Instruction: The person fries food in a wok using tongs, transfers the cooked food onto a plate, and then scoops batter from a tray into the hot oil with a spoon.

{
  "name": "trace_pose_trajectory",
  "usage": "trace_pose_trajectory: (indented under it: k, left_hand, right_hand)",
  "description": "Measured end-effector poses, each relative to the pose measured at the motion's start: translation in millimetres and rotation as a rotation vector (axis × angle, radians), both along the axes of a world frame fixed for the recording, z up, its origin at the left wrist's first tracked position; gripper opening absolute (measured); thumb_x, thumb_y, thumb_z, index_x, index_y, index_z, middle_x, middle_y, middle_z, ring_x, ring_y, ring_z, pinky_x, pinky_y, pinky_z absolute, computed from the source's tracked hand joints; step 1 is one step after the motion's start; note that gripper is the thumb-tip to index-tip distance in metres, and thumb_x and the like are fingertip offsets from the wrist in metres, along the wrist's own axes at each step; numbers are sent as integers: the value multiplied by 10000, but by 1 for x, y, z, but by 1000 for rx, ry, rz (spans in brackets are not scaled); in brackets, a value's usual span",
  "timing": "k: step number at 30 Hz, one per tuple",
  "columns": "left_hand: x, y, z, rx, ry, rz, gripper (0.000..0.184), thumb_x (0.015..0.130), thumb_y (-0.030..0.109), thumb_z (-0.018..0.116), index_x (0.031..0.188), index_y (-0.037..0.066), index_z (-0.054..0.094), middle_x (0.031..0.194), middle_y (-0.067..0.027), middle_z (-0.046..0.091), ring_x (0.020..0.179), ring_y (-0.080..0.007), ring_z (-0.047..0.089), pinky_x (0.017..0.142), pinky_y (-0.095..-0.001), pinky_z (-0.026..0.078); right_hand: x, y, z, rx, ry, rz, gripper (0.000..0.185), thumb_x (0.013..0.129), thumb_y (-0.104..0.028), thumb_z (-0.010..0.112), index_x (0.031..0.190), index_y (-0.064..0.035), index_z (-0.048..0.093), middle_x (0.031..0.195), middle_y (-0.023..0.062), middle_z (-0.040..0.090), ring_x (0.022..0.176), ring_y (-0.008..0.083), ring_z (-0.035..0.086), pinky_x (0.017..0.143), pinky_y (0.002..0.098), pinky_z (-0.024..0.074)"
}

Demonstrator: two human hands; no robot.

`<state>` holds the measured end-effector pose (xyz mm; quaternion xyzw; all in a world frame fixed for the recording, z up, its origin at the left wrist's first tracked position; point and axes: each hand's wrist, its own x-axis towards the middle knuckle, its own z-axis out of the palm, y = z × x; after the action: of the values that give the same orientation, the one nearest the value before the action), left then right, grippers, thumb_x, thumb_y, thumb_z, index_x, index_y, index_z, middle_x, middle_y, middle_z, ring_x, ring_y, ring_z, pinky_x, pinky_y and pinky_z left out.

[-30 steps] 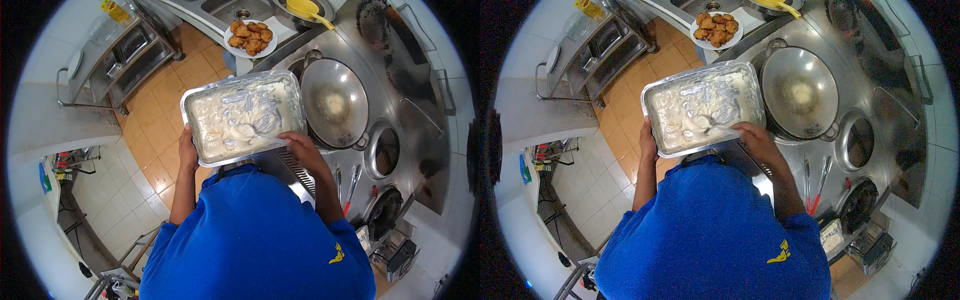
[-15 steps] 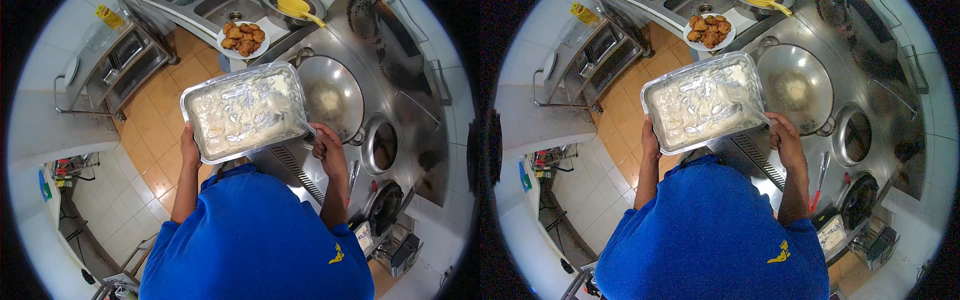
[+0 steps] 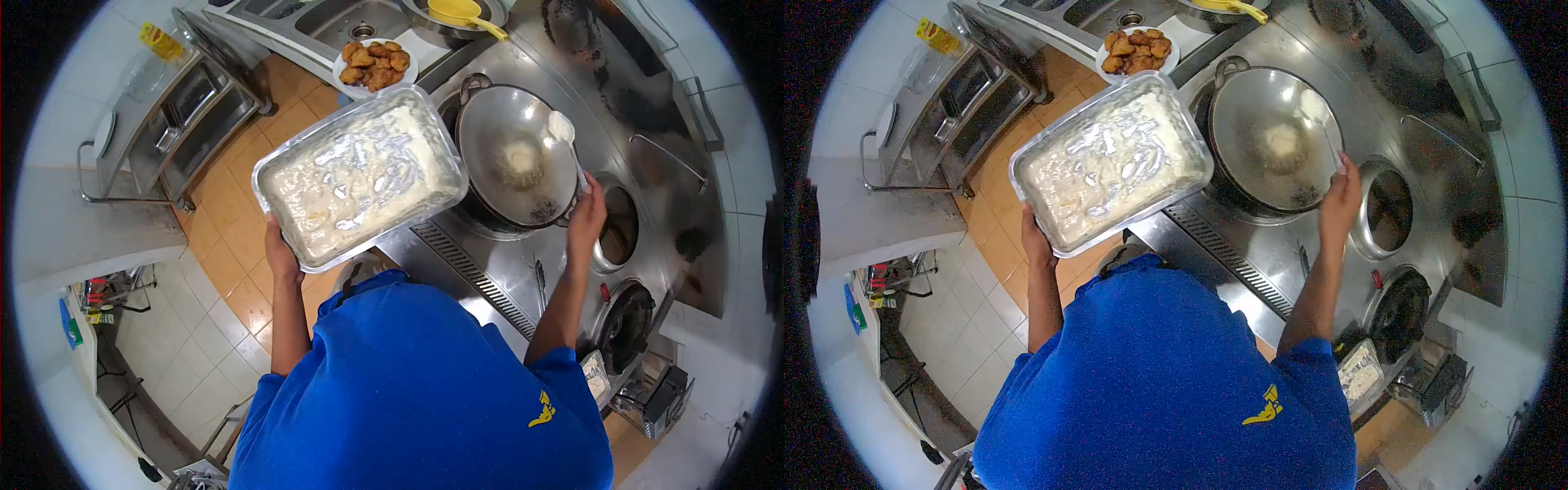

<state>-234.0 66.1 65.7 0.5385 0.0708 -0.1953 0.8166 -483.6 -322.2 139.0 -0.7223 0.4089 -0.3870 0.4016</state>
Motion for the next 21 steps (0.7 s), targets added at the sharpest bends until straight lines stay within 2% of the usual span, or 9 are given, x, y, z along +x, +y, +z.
trace_pose_trajectory:
  k: [2,3,6,9,21]
  left_hand:
    - [-3,-3,5,-18,-7,14,499,988,363,282,1282,-21,403,1234,-169,512,1081,-244,545,933,-353,440]
    - [-4,-2,2,-28,3,20,500,987,362,285,1285,-23,399,1248,-170,502,1097,-249,536,944,-355,434]
    - [-6,-2,1,-1,-18,43,504,987,364,286,1291,-23,392,1259,-171,494,1116,-251,523,960,-357,421]
    - [-11,-7,5,45,-35,76,514,985,371,289,1306,-20,376,1286,-164,474,1148,-255,500,980,-361,403]
    - [-15,-6,-2,23,-38,97,520,979,384,302,1330,4,353,1318,-147,452,1166,-257,487,991,-361,391]
  right_hand:
    - [2,-12,-21,-554,298,-115,278,941,-119,414,1161,-8,543,790,103,595,656,159,544,592,272,431]
    - [6,-6,-20,-524,284,-133,279,912,-69,423,1152,7,543,973,198,623,871,292,613,762,354,463]
    - [11,-4,-27,-634,282,-111,317,865,-49,444,1165,-16,539,1021,232,597,924,381,589,798,416,460]
    - [9,-19,-63,-544,532,-48,326,848,-42,453,1162,-7,533,1039,217,589,942,378,579,818,431,456]
    - [4,-35,-72,-578,504,-65,433,788,-3,474,1218,-47,499,1055,166,572,950,358,568,803,435,465]
